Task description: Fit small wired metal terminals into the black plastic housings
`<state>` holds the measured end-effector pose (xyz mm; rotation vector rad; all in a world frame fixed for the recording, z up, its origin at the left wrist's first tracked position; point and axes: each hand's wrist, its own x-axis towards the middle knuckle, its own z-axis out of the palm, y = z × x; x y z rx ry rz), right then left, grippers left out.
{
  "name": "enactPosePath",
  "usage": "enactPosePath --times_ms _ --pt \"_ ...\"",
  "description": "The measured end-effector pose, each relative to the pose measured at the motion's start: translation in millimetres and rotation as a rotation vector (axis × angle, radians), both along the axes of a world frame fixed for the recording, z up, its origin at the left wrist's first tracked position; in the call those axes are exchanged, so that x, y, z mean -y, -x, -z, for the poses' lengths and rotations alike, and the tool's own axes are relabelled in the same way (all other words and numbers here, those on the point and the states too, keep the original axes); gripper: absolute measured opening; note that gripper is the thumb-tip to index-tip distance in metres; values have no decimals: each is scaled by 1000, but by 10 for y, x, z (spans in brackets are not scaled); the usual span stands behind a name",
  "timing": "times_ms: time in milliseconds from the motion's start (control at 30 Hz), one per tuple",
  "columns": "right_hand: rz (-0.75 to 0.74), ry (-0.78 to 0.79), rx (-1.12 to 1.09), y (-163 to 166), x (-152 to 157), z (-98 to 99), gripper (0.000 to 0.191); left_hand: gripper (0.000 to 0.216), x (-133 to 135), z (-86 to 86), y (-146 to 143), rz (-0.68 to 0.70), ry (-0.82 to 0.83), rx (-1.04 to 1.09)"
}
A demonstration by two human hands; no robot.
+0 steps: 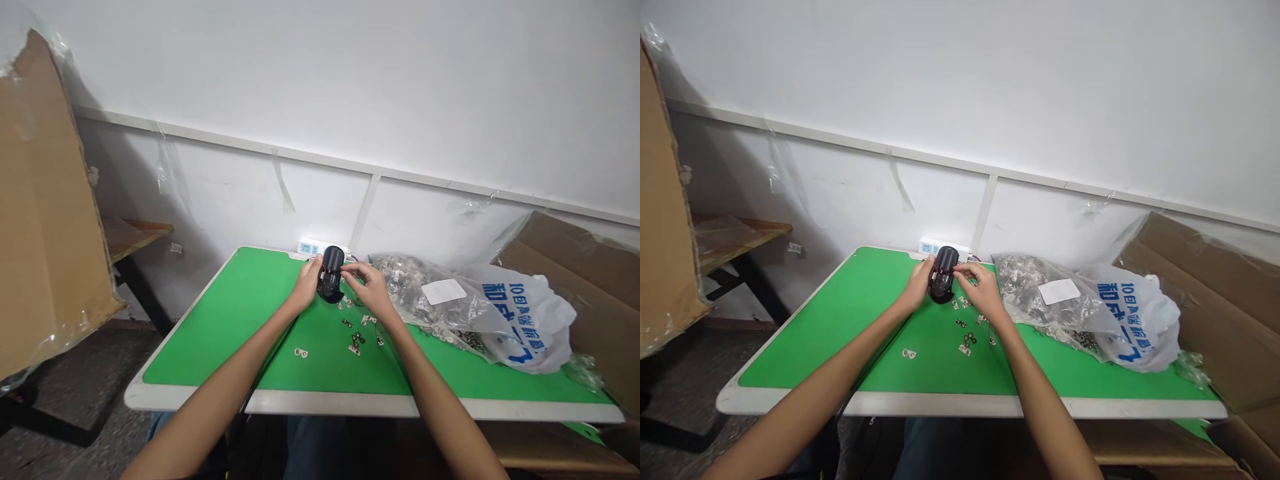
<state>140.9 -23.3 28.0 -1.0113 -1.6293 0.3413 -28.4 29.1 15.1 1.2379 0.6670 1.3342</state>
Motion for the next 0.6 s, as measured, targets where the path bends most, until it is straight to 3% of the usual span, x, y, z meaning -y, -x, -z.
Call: enactPosePath --times_ms 200,300,433,600 --pt "41 3 -5 -88 -11 -57 17 71 -61 33 5 -46 48 52" --pt "44 103 118 -232 -29 -85 15 65 -146 53 23 -80 122 118" --pt "-90 312 338 -359 -61 -35 15 55 -221 30 64 -47 231 212" --pt "-266 465 342 -318 -87 65 16 49 -207 -39 86 33 312 274"
